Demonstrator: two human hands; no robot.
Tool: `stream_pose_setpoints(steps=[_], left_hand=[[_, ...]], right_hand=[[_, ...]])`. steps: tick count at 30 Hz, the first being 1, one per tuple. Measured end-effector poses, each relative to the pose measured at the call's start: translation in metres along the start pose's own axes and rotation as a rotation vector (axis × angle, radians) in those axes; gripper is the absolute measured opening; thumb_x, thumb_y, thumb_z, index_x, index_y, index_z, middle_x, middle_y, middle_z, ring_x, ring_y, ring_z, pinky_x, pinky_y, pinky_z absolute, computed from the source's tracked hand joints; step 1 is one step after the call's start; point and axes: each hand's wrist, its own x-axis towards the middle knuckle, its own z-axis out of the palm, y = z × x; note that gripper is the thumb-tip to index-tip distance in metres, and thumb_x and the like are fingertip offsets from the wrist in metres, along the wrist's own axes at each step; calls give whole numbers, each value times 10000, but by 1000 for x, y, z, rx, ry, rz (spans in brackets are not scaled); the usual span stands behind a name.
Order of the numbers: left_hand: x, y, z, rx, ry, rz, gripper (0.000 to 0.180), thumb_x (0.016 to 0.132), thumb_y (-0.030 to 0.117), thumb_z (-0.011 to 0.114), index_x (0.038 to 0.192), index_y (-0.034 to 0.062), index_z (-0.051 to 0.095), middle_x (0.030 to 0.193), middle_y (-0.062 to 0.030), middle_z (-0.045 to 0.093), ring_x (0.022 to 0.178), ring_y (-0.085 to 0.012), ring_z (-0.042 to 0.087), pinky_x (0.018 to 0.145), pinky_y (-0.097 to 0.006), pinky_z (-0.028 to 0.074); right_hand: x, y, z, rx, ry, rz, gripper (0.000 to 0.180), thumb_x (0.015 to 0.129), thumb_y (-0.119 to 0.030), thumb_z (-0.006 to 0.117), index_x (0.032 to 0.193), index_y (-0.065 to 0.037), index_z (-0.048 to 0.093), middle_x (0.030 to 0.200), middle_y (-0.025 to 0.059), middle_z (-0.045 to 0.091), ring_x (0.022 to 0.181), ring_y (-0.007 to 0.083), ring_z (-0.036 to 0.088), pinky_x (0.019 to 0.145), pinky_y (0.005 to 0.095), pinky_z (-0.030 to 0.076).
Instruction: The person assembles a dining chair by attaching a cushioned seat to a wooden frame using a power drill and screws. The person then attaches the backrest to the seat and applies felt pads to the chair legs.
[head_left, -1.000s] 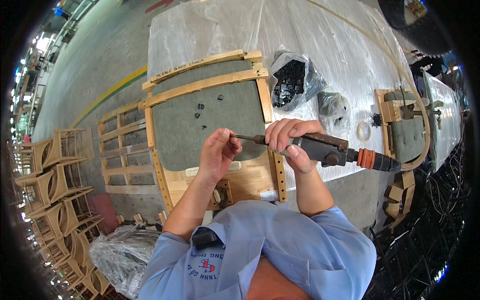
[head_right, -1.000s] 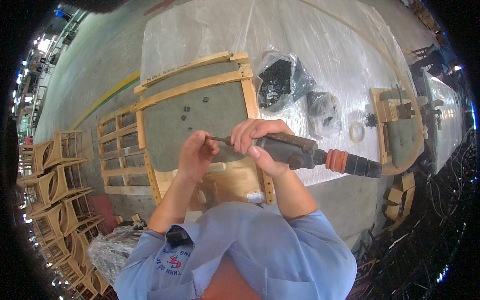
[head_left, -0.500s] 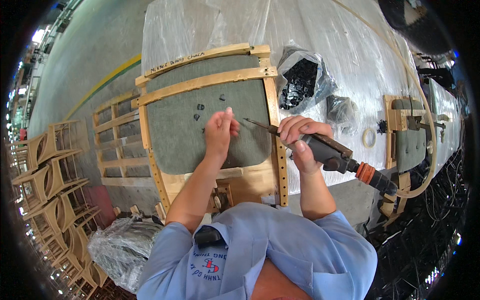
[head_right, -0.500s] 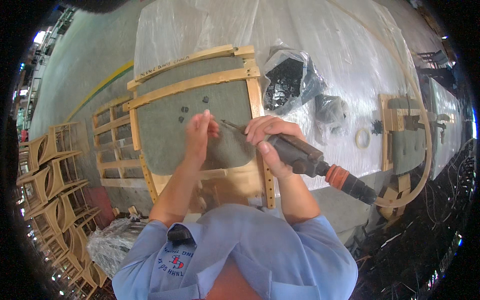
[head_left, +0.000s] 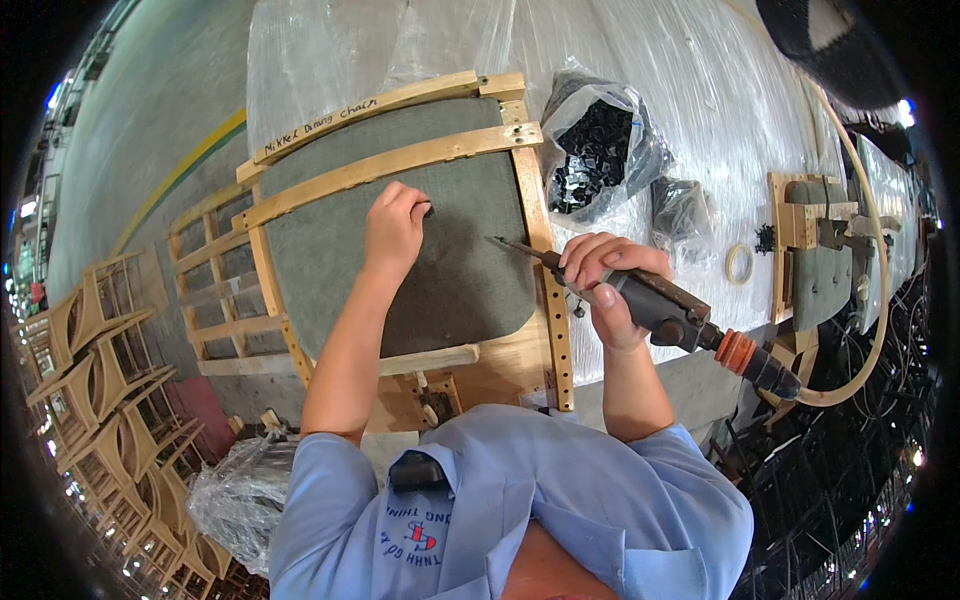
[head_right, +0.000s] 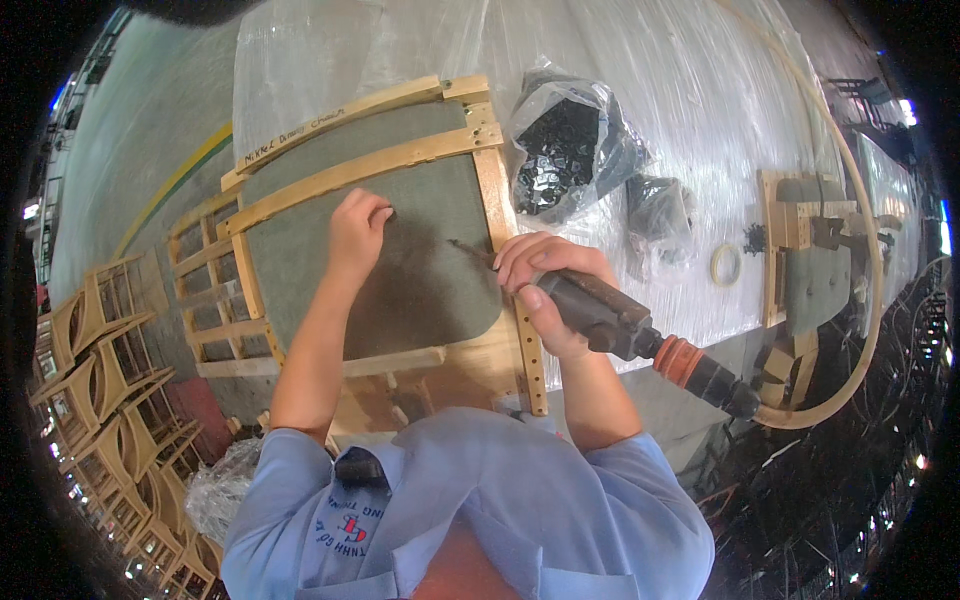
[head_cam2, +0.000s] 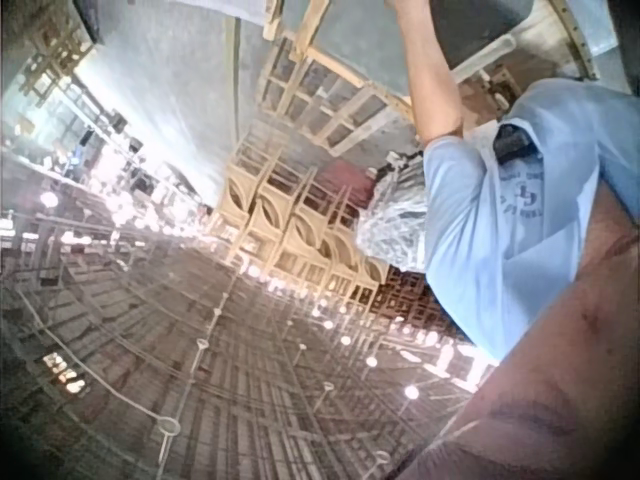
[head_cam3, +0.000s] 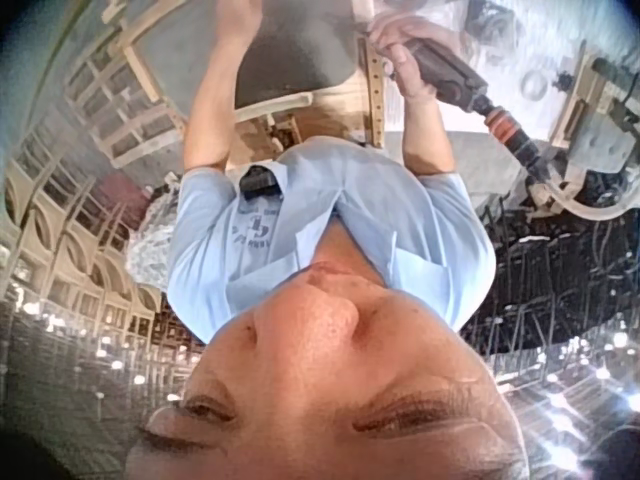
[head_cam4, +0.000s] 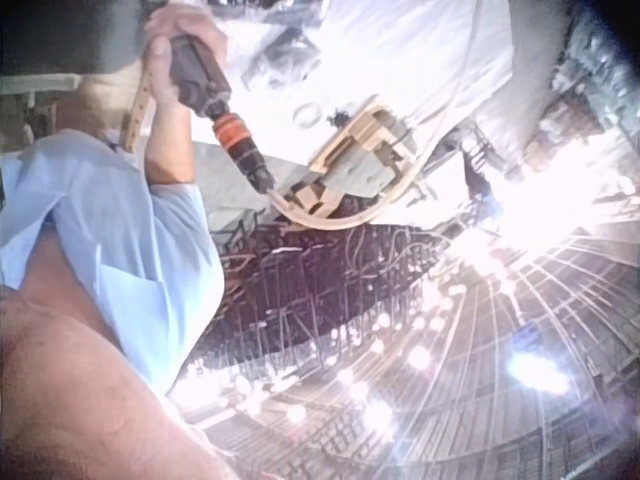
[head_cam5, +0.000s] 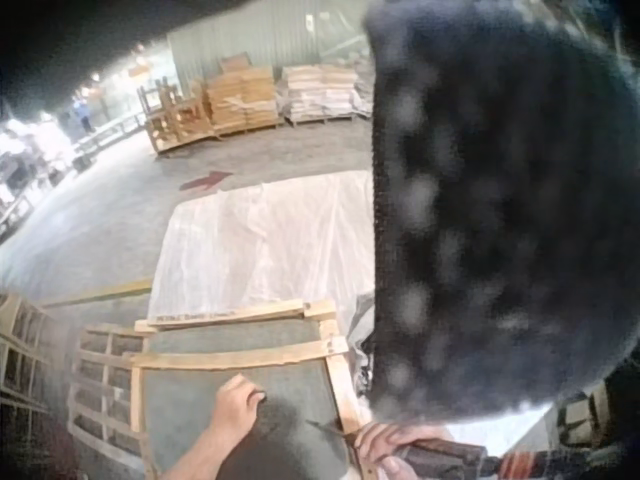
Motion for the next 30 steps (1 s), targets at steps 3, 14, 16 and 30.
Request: stream_pose_setpoints(steps=[3, 14, 16, 30], left_hand=[[5, 8, 6, -25, 39, 101, 98, 869, 44, 730, 943, 6, 677, 905, -128, 646, 835, -329, 646, 730, -405, 522], [53, 12, 44, 222, 194, 366, 149, 832, 105, 769, 878, 69, 632, 921, -69, 596, 820, -287, 641, 688, -390, 537], [52, 11, 45, 229, 217, 355, 167, 831, 110, 775, 895, 70, 625, 928, -72, 591, 813, -287, 639, 681, -391, 536], [60, 16, 17, 94, 70, 343, 370, 845, 41, 759, 1190, 7, 630, 1194, -118, 598, 1005, -335, 678, 826, -420, 583]], right_hand=[[-2, 4, -3, -17, 5, 9, 269, 941, -60, 665, 1167, -44, 521, 817, 108, 618, 781, 257, 623, 783, 482, 543], [1, 7, -3, -34, -40, 52, 274, 941, -44, 659, 1179, -50, 522, 834, 113, 633, 792, 260, 633, 798, 483, 543], [0, 8, -4, -41, -34, 58, 275, 943, -46, 659, 1181, -51, 522, 838, 113, 633, 792, 258, 634, 800, 484, 543], [-1, 11, -4, -53, -30, 72, 288, 942, -30, 666, 1186, -45, 514, 848, 118, 632, 799, 255, 632, 807, 472, 543]])
